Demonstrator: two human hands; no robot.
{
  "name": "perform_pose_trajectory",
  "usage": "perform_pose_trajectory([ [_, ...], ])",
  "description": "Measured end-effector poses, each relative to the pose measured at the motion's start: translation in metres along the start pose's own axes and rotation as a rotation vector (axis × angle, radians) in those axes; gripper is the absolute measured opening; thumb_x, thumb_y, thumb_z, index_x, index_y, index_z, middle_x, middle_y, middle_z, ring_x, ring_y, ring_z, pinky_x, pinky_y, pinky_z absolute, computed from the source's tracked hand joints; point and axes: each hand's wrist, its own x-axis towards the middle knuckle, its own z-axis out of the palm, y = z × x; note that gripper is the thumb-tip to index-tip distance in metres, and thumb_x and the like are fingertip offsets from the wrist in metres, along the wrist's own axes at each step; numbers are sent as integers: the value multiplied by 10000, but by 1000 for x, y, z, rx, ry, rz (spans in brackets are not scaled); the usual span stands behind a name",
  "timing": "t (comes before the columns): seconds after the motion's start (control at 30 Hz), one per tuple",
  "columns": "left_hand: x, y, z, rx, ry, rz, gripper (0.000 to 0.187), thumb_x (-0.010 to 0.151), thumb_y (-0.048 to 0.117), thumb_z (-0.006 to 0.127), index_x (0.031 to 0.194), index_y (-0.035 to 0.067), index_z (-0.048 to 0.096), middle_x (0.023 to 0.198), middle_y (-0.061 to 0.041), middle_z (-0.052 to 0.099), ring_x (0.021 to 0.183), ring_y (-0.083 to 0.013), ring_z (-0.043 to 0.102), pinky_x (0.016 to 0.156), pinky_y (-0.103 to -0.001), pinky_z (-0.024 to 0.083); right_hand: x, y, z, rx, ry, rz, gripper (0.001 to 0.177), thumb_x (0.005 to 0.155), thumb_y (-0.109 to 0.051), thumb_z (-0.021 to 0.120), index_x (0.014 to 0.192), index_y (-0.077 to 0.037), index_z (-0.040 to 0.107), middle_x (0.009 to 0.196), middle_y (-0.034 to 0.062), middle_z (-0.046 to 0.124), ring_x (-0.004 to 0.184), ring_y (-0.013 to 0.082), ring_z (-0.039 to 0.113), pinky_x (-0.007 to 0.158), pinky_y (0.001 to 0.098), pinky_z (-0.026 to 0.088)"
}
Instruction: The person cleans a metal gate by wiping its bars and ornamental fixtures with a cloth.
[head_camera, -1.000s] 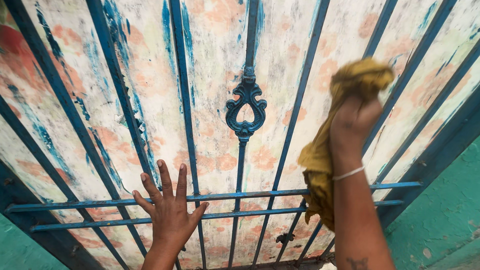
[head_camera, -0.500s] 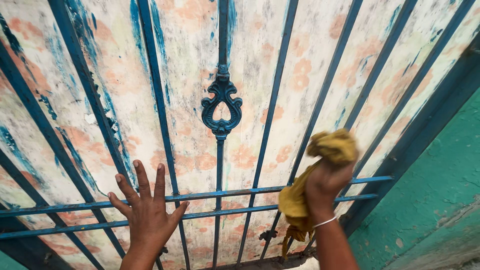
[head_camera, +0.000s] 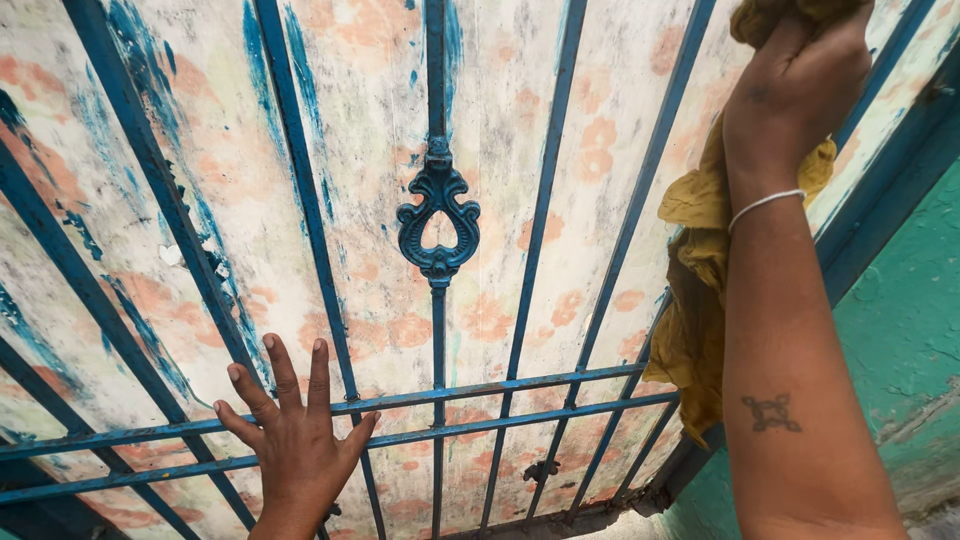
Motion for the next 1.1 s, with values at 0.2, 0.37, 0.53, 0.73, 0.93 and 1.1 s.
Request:
perform_pose_trajectory([
  [0.2, -1, 0, -2, 2, -16, -4, 1185, 668, 659, 666, 1638, 297, 91, 1660, -147, -231, 1441, -512, -327, 1007, -886, -120, -61, -20, -20, -40, -92, 205, 236, 1139, -190, 516, 1167, 22, 615, 980, 169, 751, 922, 336, 779, 814, 454, 605],
  [0.37, -4, 5, -8, 28, -64, -44, 1204, 666, 653, 692, 1645, 322, 73, 1658, -114, -255, 1446, -490, -332, 1042, -871, -101, -130, -52, -55, -89, -207, 301, 241, 1126, -195, 536, 1218, 17, 606, 967, 218, 735, 930, 419, 730, 785, 518, 557],
  [0.53, -15, 10, -6, 97, -116, -10, 1140, 719, 591, 712, 1613, 293, 69, 1669, -114, -259, 1461, -499, -325, 1085, -863, -94, -182, -62, -95, -159, -387, 359, 275, 1096, -229, 551, 1212, 19, 580, 930, 257, 690, 867, 493, 661, 713, 576, 498],
  [0.73, -21, 12, -7, 128, -142, -10, 1080, 769, 565, 683, 1634, 272, 106, 1698, -101, -249, 1493, -493, -311, 1117, -841, -85, -196, -65, -152, -161, -795, 248, 249, 1014, -264, 588, 1129, -43, 596, 1003, 195, 670, 947, 450, 638, 792, 557, 495],
  [0.93, -21, 17, -6, 107, -130, -22, 1079, 751, 549, 690, 1624, 204, 159, 1703, -128, -246, 1489, -509, -309, 1091, -855, -85, -175, -48, -183, -338, -1083, -60, 436, 733, -317, 672, 1105, -92, 707, 978, 176, 684, 917, 399, 666, 690, 527, 503],
  [1.1, -22, 14, -1, 110, -121, -23, 1066, 761, 567, 672, 1621, 184, 173, 1710, -127, -243, 1486, -528, -314, 1078, -868, -79, -134, 3, -193, 294, -793, 1061, 266, 956, -133, 672, 1187, -8, 714, 1067, 101, 752, 900, 172, 689, 775, 351, 565],
])
